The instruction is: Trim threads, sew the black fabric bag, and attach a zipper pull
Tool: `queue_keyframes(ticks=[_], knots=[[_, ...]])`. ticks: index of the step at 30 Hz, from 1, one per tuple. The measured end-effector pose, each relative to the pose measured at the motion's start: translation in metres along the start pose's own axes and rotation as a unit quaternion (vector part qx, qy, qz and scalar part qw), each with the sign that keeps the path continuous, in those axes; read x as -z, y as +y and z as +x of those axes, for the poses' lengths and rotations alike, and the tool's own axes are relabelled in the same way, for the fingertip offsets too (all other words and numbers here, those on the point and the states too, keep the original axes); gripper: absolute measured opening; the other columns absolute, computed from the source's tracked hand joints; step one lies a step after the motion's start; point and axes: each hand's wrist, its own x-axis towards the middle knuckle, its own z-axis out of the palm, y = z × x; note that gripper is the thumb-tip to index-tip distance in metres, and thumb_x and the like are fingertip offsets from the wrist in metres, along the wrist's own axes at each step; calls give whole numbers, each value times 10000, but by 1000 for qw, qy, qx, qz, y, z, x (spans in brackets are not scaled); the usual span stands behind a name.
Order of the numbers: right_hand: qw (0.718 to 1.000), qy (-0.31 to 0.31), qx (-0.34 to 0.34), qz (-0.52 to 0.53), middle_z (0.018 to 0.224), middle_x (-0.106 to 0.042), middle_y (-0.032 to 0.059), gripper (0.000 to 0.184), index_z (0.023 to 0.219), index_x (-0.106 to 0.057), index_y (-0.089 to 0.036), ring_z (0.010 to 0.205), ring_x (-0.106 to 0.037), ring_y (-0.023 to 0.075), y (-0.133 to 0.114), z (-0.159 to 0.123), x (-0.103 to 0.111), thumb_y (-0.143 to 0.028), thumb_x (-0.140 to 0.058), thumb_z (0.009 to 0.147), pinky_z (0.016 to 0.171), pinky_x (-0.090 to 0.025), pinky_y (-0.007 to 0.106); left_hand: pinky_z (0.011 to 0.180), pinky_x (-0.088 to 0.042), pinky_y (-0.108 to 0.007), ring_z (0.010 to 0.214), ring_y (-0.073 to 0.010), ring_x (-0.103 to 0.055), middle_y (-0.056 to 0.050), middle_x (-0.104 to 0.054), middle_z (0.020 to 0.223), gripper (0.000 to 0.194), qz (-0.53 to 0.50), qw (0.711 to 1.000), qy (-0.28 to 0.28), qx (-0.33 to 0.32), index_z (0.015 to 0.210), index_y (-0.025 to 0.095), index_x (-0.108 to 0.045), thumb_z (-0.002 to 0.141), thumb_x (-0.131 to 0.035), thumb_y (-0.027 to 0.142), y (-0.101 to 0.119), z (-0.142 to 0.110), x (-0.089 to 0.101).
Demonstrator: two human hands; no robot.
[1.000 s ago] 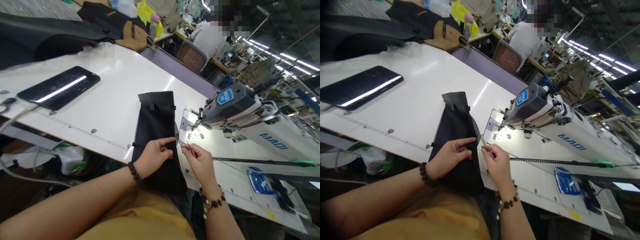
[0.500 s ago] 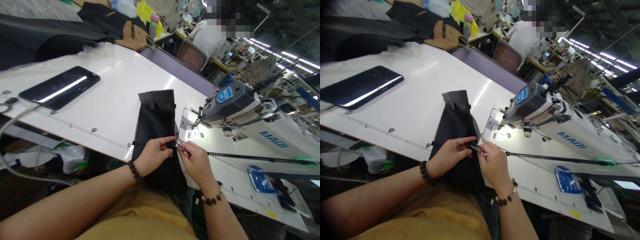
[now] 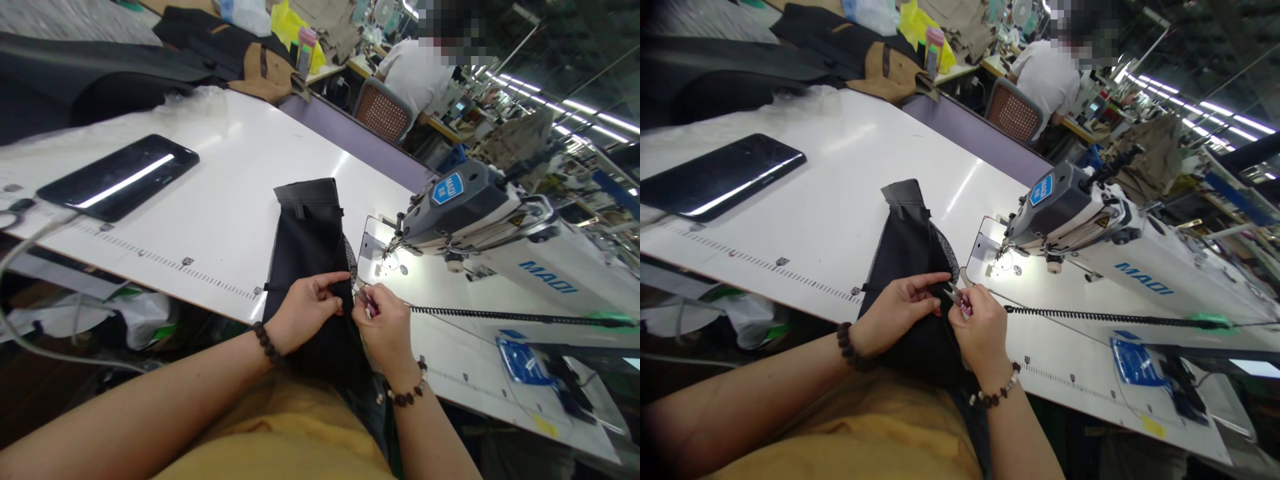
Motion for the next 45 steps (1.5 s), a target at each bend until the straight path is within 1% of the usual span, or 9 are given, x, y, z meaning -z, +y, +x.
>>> queue_keyframes(ticks=[6,10,16,19,22,31,35,41,45], knots=[[996,-23,-58,70,552,-377,-47,132,597,-442,-190,502,-372,112,2,-2,-2,-146,-473,718,490,-286,240,588,-415,-201,546,-86,-520,48,-535,549,475,-9,1000,-3,13,1116,92,-563,641,-542,78,5,-1,-1],[997,-21,-51,60,569,-405,-40,111,612,-476,-179,529,-394,114,4,1,-2,-143,-488,716,510,-296,243,587,-412,-190,542,-77,-516,52,-532,542,466,-17,1000,2,18,1110,73,-559,646,-537,46,6,0,-2],[988,-34,-102,112,554,-428,-48,135,677,-553,-181,498,-398,103,12,0,14,-214,-521,804,477,-315,224,580,-420,-173,528,-62,-517,58,-549,540,465,-69,997,-4,37,1120,59,-541,658,-525,17,8,-2,-2],[992,-56,-42,106,703,-554,-3,95,809,-608,-185,631,-505,130,15,2,21,-191,-515,824,582,-389,241,589,-425,-172,532,-62,-524,57,-554,534,458,-74,996,-8,41,1118,55,-542,662,-521,8,9,-2,-2],[991,-96,14,90,799,-595,35,157,901,-615,-182,735,-548,166,13,4,21,-135,-493,814,653,-417,270,603,-436,-183,541,-72,-535,54,-553,529,454,-69,997,-4,38,1111,57,-550,659,-526,9,9,-2,-2],[985,-129,112,-12,777,-599,61,169,851,-611,-146,699,-553,175,7,12,23,-119,-449,811,617,-403,268,606,-437,-189,551,-79,-539,47,-556,541,455,-47,998,-5,29,1113,62,-555,662,-530,3,6,-1,-1],[975,-146,151,-75,701,-568,42,135,755,-597,-157,642,-524,171,5,17,24,-137,-468,789,567,-357,266,601,-427,-201,541,-84,-530,40,-556,552,458,-46,999,-5,23,1109,70,-563,654,-544,23,3,0,-1],[992,-47,97,-59,625,-503,14,105,650,-540,-165,567,-463,145,-1,10,5,-100,-468,691,541,-339,259,580,-404,-196,541,-83,-515,35,-562,566,469,-40,999,6,18,1107,73,-567,640,-553,33,2,2,-1],[998,61,-14,-28,572,-461,-14,99,634,-537,-167,518,-418,127,15,11,4,-141,-488,716,500,-328,249,566,-402,-178,524,-70,-511,55,-537,534,475,-38,999,23,23,1121,81,-559,652,-521,11,4,0,-1]])
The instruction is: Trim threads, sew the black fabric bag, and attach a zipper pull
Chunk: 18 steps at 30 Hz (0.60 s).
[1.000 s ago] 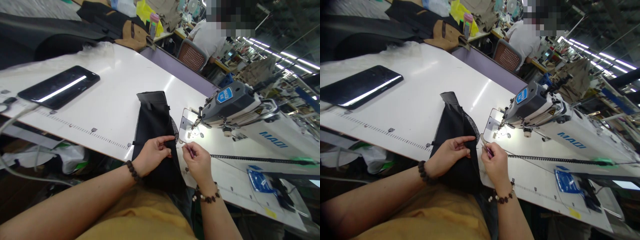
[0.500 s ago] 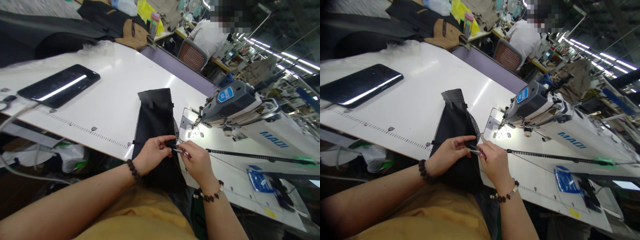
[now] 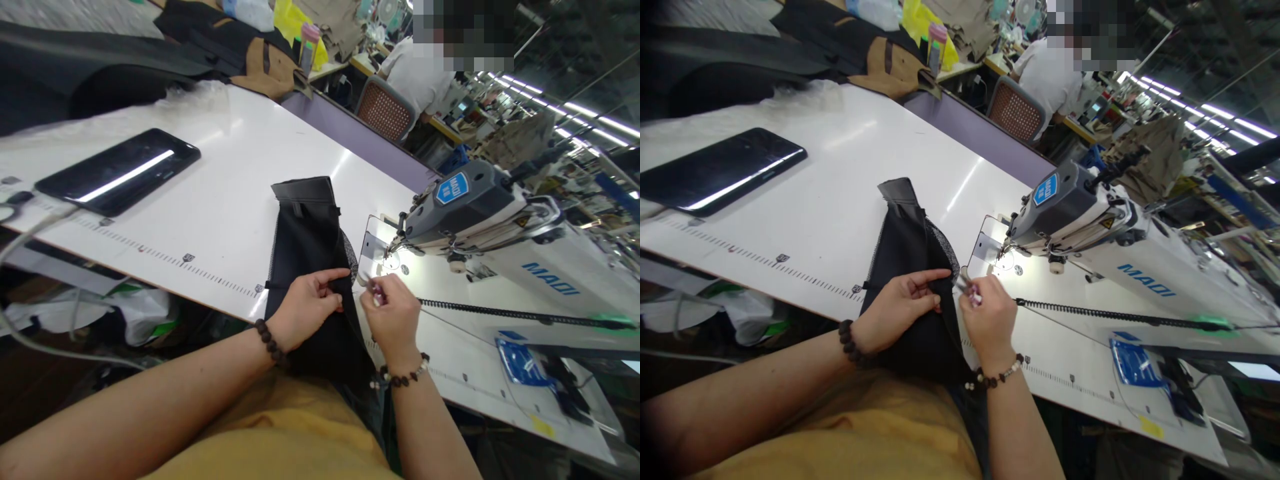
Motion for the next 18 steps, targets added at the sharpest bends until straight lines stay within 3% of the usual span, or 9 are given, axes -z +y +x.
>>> queue_keyframes(ticks=[2,4,6,8,14,18], knots=[[997,10,-74,36,539,-453,-29,122,648,-564,-168,486,-400,117,10,3,7,-205,-527,759,470,-319,239,566,-410,-173,525,-68,-519,58,-542,533,472,-3,1000,-7,4,1124,86,-557,660,-518,10,1,-1,0],[991,-52,-92,87,549,-483,-31,142,691,-602,-172,493,-422,115,15,6,16,-258,-549,791,472,-332,232,573,-418,-170,533,-68,-530,56,-552,537,467,-5,1000,-14,7,1129,83,-551,669,-519,12,1,-1,1],[983,-123,-55,124,612,-534,-18,135,741,-628,-178,544,-471,120,13,6,20,-256,-544,812,516,-364,234,586,-425,-170,539,-69,-537,55,-558,537,468,-5,1000,-16,8,1134,77,-545,672,-518,9,1,0,1],[979,-147,-22,142,683,-569,0,116,793,-636,-180,604,-511,129,7,4,20,-222,-532,822,566,-390,242,594,-429,-173,542,-71,-541,53,-559,535,472,1,1000,-15,5,1134,75,-545,669,-515,3,1,1,0],[974,-178,29,138,708,-570,16,115,814,-624,-179,656,-537,145,-4,2,10,-170,-510,821,604,-398,256,607,-432,-187,557,-83,-549,49,-550,540,475,23,1000,-18,-1,1137,72,-544,665,-519,21,1,2,0],[982,-150,44,104,635,-513,0,107,708,-583,-168,589,-489,133,-8,0,8,-133,-501,769,548,-356,246,600,-424,-200,554,-92,-538,52,-530,534,486,45,999,-14,-12,1141,80,-545,656,-527,55,1,1,1]])
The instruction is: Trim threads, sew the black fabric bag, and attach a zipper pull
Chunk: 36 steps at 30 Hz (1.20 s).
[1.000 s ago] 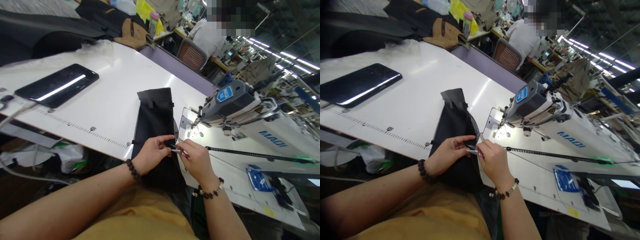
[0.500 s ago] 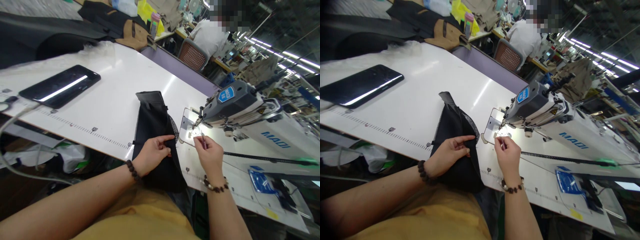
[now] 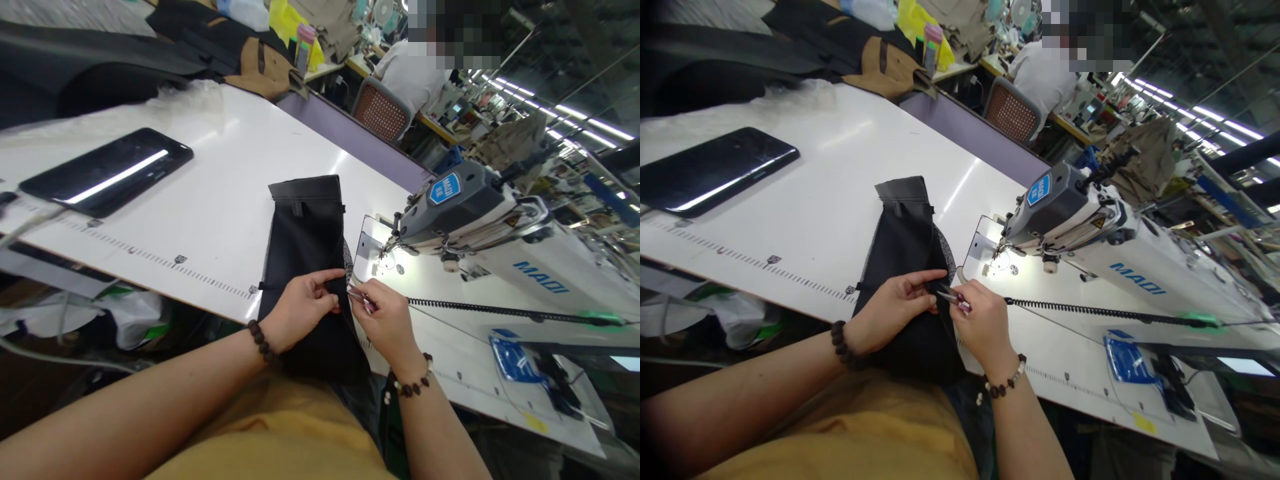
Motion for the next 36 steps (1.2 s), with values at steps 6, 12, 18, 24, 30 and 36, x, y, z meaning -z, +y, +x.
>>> queue_keyframes(ticks=[6,12,18,24,30,36], knots=[[993,58,-107,6,520,-415,-44,111,590,-509,-176,485,-398,106,-1,-6,-13,-165,-501,700,479,-311,229,578,-403,-214,548,-99,-517,48,-533,546,522,36,999,0,-14,1175,108,-529,653,-526,96,-3,-1,0],[979,63,-177,78,512,-427,-43,108,627,-557,-160,475,-378,100,1,-8,-17,-220,-513,704,452,-310,217,597,-418,-208,535,-86,-513,53,-546,543,543,-16,1000,-14,9,1183,87,-515,640,-517,66,-1,0,-1],[980,79,-168,67,534,-432,-42,122,638,-560,-161,507,-387,104,3,-8,-18,-233,-537,734,476,-312,221,594,-416,-189,532,-72,-515,57,-547,526,528,-56,998,-11,23,1167,57,-521,641,-519,22,4,0,-2],[973,91,-198,75,585,-506,-27,179,754,-611,-166,506,-426,110,10,-15,-3,-338,-565,776,482,-351,226,592,-421,-193,526,-74,-522,59,-554,521,542,-101,994,-14,35,1159,64,-522,619,-530,20,3,-1,-1],[983,33,-164,81,689,-594,13,282,973,-595,-182,599,-547,149,3,-32,2,-371,-410,874,557,-438,250,556,-405,-184,503,-64,-498,63,-534,506,536,-188,982,-25,21,1109,70,-554,578,-618,93,-1,-5,5],[983,16,-137,120,860,-646,54,222,964,-607,-180,770,-595,183,-4,-36,-7,-314,-464,860,683,-468,289,549,-423,-177,499,-52,-497,65,-538,519,491,-260,964,-42,39,1021,96,-593,538,-684,89,-1,-8,9]])
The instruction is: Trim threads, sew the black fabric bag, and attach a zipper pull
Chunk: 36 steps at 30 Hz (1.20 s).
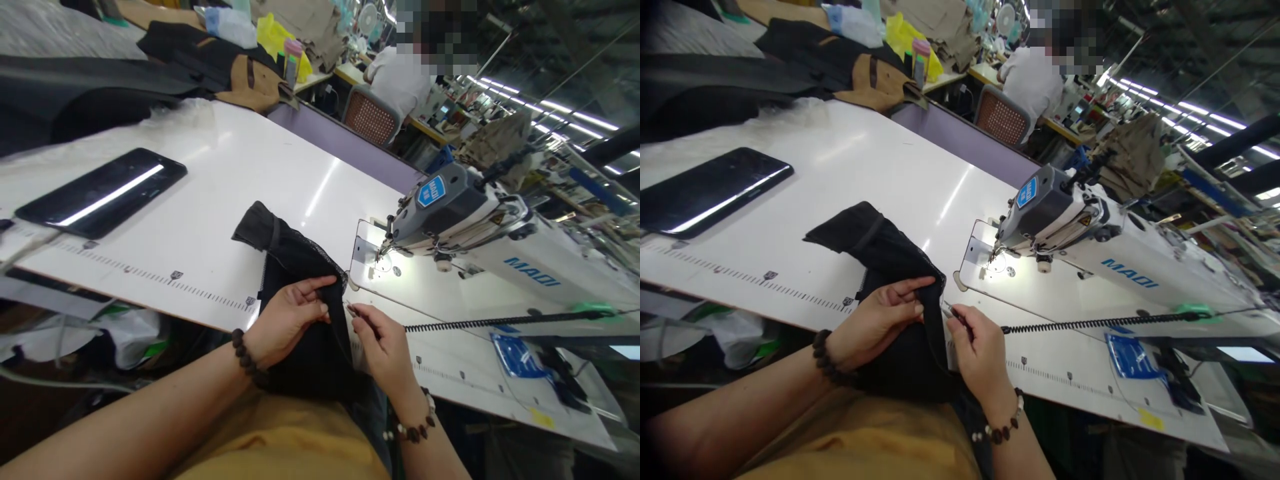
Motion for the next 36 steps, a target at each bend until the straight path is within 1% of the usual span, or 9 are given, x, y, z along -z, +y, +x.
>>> queue_keyframes(ticks=[4,12,18,22,27,31,36], knots=[[1000,-1,26,0,863,-638,45,194,970,-600,-185,781,-588,178,-4,3,-2,-287,-477,859,698,-460,287,542,-425,-162,505,-47,-510,50,-573,545,478,-13,1000,-9,4,1007,97,-596,540,-697,84,0,0,0],[999,16,50,-5,872,-647,42,166,946,-606,-201,793,-595,180,-7,5,-5,-261,-473,865,710,-462,292,544,-428,-165,506,-45,-506,59,-562,547,446,-19,1000,-13,3,981,107,-609,544,-693,75,1,0,0],[997,20,67,-43,831,-639,45,153,928,-604,-196,749,-585,185,-6,7,-4,-257,-480,862,685,-460,300,550,-419,-178,512,-62,-524,46,-574,544,450,-30,999,-12,6,977,99,-615,534,-681,54,1,0,0],[995,18,76,-58,806,-632,46,152,925,-603,-190,727,-578,187,-6,7,-4,-248,-479,861,664,-453,299,541,-412,-173,497,-59,-519,49,-568,527,448,-32,999,-12,3,971,94,-620,529,-677,45,1,0,0],[997,22,68,-42,806,-637,39,143,902,-611,-197,730,-587,182,-6,8,-6,-251,-488,853,668,-454,286,552,-425,-176,514,-61,-531,28,-600,574,454,-29,999,-11,9,986,91,-609,539,-679,52,1,0,0],[998,8,57,-1,820,-639,26,136,916,-610,-199,737,-587,166,-5,8,-6,-244,-503,845,663,-453,265,551,-433,-170,520,-63,-544,24,-612,585,442,-39,999,-20,15,975,96,-613,541,-686,52,2,0,1],[998,-1,46,41,804,-643,15,129,895,-615,-191,724,-584,153,-3,9,-7,-242,-509,841,648,-449,241,571,-447,-170,539,-64,-558,-7,-646,665,447,-36,998,-37,27,981,99,-619,543,-691,48,1,2,5]])
